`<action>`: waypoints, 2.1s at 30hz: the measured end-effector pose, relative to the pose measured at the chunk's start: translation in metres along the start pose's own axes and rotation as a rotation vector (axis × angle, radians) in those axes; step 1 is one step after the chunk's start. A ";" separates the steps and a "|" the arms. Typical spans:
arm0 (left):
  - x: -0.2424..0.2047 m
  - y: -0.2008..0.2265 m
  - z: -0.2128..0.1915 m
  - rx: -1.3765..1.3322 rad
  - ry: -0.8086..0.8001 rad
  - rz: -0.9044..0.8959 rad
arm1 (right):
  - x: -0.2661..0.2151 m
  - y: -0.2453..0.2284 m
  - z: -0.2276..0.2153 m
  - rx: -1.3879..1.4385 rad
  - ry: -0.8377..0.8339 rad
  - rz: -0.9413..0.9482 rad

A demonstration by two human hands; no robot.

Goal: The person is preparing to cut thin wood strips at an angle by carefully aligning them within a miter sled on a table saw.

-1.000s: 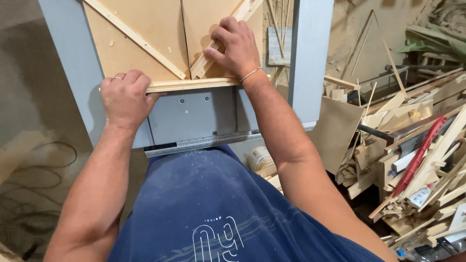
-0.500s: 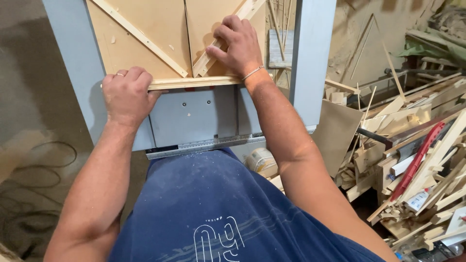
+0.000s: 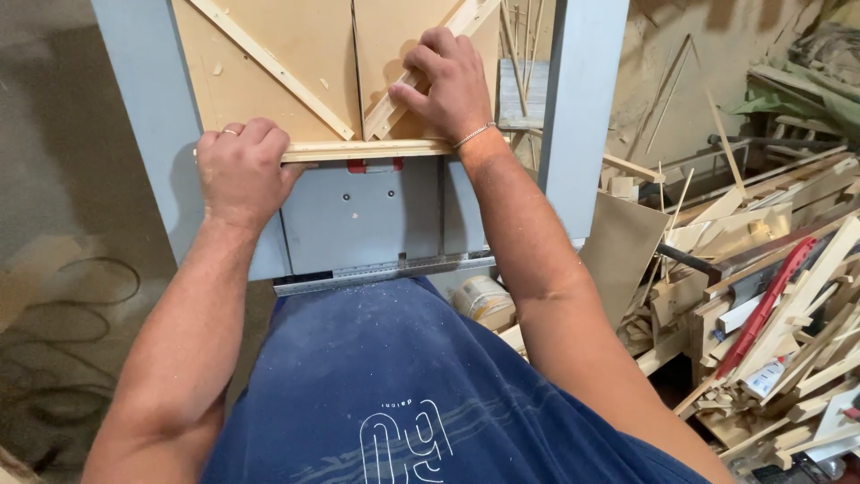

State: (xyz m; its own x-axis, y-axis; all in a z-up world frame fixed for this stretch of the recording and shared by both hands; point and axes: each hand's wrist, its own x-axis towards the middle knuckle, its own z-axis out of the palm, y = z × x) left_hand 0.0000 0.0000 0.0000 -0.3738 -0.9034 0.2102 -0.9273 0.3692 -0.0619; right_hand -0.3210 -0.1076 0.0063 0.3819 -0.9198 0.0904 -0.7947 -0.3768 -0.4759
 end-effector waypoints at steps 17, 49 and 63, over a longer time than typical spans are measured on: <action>0.009 -0.005 0.007 0.005 -0.004 -0.006 | 0.011 0.005 0.001 0.000 0.009 -0.021; 0.034 -0.017 0.012 -0.015 0.032 -0.011 | 0.037 0.013 -0.002 -0.002 0.017 -0.018; 0.058 -0.032 0.031 0.041 0.040 -0.001 | 0.064 0.022 -0.005 -0.023 0.018 -0.017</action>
State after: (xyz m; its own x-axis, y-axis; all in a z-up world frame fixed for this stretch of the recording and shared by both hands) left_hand 0.0072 -0.0706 -0.0165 -0.3724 -0.8940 0.2490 -0.9281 0.3583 -0.1015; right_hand -0.3164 -0.1752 0.0059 0.3871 -0.9149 0.1145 -0.7990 -0.3948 -0.4536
